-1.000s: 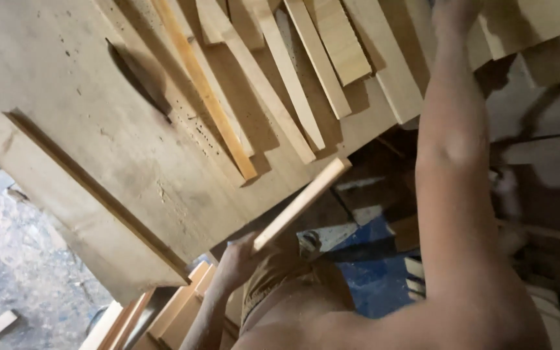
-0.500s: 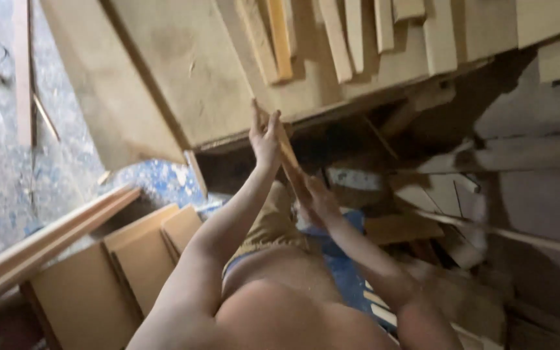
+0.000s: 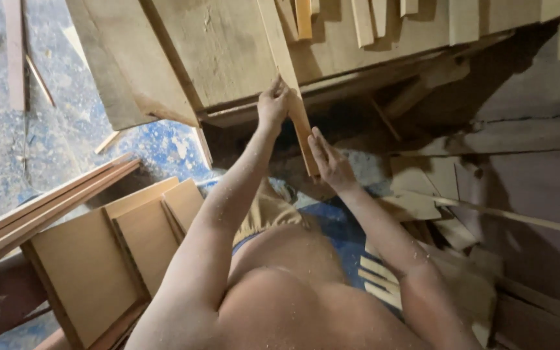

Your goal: Organizing and moving wooden planks on a workbench in a workshop.

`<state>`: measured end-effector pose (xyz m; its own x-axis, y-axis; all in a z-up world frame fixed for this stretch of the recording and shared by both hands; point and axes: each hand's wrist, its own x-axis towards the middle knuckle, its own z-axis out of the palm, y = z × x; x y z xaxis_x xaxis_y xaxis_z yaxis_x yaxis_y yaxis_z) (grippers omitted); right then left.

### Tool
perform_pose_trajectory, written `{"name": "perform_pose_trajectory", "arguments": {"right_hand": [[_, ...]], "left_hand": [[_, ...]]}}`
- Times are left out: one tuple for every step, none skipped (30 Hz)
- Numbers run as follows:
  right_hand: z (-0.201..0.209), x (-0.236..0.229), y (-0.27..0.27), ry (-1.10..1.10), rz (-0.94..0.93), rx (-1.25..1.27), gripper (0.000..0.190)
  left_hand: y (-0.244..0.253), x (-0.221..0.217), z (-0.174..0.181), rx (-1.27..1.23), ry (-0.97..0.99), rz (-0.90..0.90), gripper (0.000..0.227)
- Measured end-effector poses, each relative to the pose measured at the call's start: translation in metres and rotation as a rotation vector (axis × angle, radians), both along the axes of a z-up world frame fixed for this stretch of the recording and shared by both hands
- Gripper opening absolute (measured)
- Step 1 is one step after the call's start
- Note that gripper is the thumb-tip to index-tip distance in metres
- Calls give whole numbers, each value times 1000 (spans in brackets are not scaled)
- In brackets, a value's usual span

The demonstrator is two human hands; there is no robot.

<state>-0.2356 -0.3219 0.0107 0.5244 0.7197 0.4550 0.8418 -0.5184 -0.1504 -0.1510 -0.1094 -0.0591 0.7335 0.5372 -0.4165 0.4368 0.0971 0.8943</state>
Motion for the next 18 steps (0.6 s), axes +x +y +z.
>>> {"name": "perform_pose_trajectory", "arguments": {"right_hand": [[0,-1,-2,30,9,10,52],[1,-2,-3,60,17,21,55],[-3,1,-2,64,13,16,55],[-6,3,-2,16,52,61,52],[-10,6,-1,-33,91,106,52],[-8,6,-1,-31,87,103,52],[-6,6,1,-87,74,108,42],[-4,6,2,-142,60,112,41],[-11,7,-1,-141,60,112,41],[-18,8,-3,-148,61,129,44],[-26,8,-6,-153,60,146,46],[-19,9,-3,-149,58,145,46],[-12,11,1,-169,57,107,44],[-4,13,4,-189,57,69,42],[-8,12,9,-188,57,70,42],[-12,11,14,-201,70,59,37],[-16,11,17,-215,83,45,34],[-9,10,19,-215,83,44,34]], "left_hand": [[4,-3,-6,-103,-58,-3,50],[7,-6,-11,-207,-115,-4,47],[17,-7,-7,-212,-112,-6,47],[27,-7,-2,-275,-110,-81,51],[37,-7,3,-338,-108,-157,55],[44,-6,-3,-342,-106,-159,55],[52,-4,-8,-381,-105,-217,56],[60,-2,-13,-421,-105,-275,57],[67,0,-3,-421,-104,-274,57],[75,1,6,-328,-83,-356,55],[82,2,14,-234,-59,-439,54],[87,9,-9,-236,-56,-440,54],[93,16,-31,121,43,-461,47],[98,22,-54,478,141,-474,42],[97,23,-52,479,142,-473,42],[96,24,-51,521,169,-447,40],[94,25,-50,561,195,-420,39],[93,24,-16,559,195,-419,39]]}}
